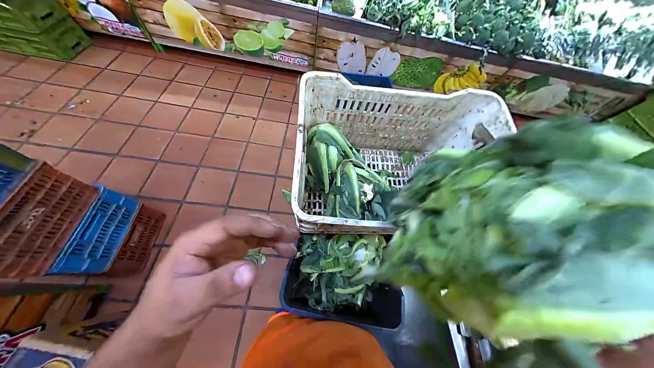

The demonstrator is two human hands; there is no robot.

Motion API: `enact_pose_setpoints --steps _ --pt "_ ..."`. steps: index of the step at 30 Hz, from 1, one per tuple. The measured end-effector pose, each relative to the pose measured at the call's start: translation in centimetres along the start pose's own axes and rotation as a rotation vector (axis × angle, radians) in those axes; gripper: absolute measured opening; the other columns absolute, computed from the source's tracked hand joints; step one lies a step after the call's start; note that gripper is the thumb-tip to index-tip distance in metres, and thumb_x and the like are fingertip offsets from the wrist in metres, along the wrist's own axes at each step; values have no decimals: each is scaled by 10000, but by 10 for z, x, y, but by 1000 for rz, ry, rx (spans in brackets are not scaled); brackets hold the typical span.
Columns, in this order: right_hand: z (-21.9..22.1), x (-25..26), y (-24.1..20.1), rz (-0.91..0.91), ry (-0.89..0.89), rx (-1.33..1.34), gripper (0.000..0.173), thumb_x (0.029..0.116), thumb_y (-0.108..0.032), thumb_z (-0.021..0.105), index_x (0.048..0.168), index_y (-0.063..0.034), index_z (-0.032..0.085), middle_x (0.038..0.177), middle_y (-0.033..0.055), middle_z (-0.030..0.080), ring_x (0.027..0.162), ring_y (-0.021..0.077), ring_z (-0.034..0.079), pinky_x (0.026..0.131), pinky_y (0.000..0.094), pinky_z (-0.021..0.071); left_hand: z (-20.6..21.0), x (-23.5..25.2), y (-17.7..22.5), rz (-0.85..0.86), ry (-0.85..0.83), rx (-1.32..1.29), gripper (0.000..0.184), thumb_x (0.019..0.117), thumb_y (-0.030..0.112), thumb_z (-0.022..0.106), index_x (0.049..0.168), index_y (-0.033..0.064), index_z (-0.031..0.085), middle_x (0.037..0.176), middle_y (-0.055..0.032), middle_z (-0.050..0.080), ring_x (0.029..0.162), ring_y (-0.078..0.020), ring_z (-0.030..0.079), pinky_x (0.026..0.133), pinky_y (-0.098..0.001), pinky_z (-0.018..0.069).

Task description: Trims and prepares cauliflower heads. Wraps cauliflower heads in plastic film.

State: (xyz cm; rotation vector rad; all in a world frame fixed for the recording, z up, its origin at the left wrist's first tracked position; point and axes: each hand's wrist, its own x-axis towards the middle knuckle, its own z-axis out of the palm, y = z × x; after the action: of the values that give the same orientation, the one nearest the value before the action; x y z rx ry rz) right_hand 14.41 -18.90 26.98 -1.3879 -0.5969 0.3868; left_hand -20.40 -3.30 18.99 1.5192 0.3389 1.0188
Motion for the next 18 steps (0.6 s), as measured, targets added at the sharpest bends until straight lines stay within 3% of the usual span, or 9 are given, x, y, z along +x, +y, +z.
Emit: enact_pose_setpoints --steps 1,3,4,6,9,11,15,18 --pt "2 -16 14 32 -32 -15 325 1110 -189 236 1080 -222 558 907 -225 706 902 -141 650 813 94 550 2 2 9 34 -9 -38 367 952 443 684 1246 225 705 1156 -7 726 1032 -180 709 877 -348 616" --pt "3 -47 51 150 -199 103 196 1062 -321 490 1054 -273 681 946 -171 759 910 -90 687 807 129 576 10 -2 17 55 -6 -73 326 943 422 700 1192 213 722 1064 -4 736 941 -175 717 803 -329 624" --pt "2 -56 74 234 -302 228 221 950 -410 677 1098 -253 723 986 -106 773 927 -30 711 819 180 598 13 -6 19 42 -10 -62 300 939 412 707 1157 208 727 1031 1 738 916 -174 720 788 -331 626" --pt "-4 -69 116 342 -491 400 477 849 -433 789 1264 -229 670 1112 -32 757 1015 57 716 887 272 608 19 -17 17 -11 -54 40 279 952 414 703 1132 203 727 1072 15 737 983 -173 714 839 -339 625" --pt "-12 -77 144 313 -600 605 536 874 -363 789 1362 -219 620 1207 19 728 1087 124 706 925 336 605 35 -39 1 -94 -29 210 298 962 428 692 1164 212 717 1165 11 695 1110 -183 671 935 -367 599" --pt "-18 -81 144 303 -641 622 524 876 -365 782 1360 -238 626 1208 -2 728 1086 104 703 922 315 602 48 -56 -9 -139 -15 230 317 958 441 693 1177 212 712 1247 -8 670 1188 -209 635 988 -400 573" --pt "-29 -86 158 329 -709 499 656 795 -427 837 1378 -261 587 1202 0 711 1055 110 701 881 323 612 78 -75 -21 -193 7 296 453 949 514 680 1295 223 656 1403 -25 589 1298 -251 569 1061 -470 534" --pt "-35 -99 181 380 -689 470 799 722 -411 893 1411 -220 537 1220 63 693 1058 181 700 886 394 615 100 -81 -28 -307 40 528 514 941 625 620 1298 257 650 1422 20 579 1324 -185 551 1053 -451 538"
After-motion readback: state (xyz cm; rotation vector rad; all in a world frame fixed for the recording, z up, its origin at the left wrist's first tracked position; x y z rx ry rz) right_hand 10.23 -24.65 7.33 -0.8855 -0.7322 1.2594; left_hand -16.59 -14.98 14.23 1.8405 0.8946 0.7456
